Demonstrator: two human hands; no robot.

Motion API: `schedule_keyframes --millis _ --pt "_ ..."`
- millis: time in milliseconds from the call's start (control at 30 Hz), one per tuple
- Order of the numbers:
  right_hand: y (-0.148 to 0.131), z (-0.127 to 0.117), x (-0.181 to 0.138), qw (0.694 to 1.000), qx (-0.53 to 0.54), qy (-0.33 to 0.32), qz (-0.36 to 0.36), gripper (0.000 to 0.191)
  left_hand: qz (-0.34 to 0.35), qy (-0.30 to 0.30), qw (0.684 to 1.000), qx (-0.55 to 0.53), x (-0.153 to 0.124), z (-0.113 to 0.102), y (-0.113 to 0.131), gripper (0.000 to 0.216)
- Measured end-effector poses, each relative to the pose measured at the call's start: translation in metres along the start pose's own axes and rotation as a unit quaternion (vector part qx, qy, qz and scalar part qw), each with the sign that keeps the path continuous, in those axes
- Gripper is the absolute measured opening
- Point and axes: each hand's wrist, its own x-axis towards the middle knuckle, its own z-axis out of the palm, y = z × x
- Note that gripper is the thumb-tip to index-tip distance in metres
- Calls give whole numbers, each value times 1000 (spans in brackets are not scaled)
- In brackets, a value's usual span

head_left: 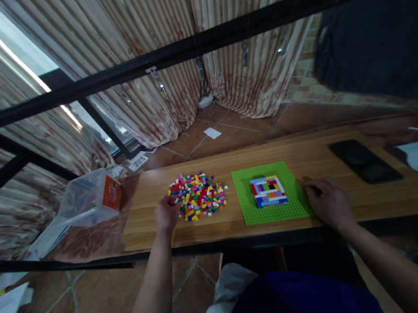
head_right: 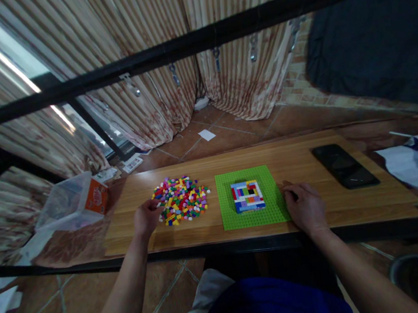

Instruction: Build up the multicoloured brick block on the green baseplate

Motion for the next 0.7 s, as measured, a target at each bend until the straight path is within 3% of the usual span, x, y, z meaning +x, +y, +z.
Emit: schedule_keyframes --millis 500,567,700 --pt "2 0 0 1000 1 4 -7 28 24 23 983 -183 3 5 -10 35" --pt "1 0 0 1000 -2 3 -3 28 21 16 967 -254 -1 3 -7 37" --pt "-1 -1 0 1000 -9 -1 5 28 -1 -9 899 -437 -9 0 -1 38"
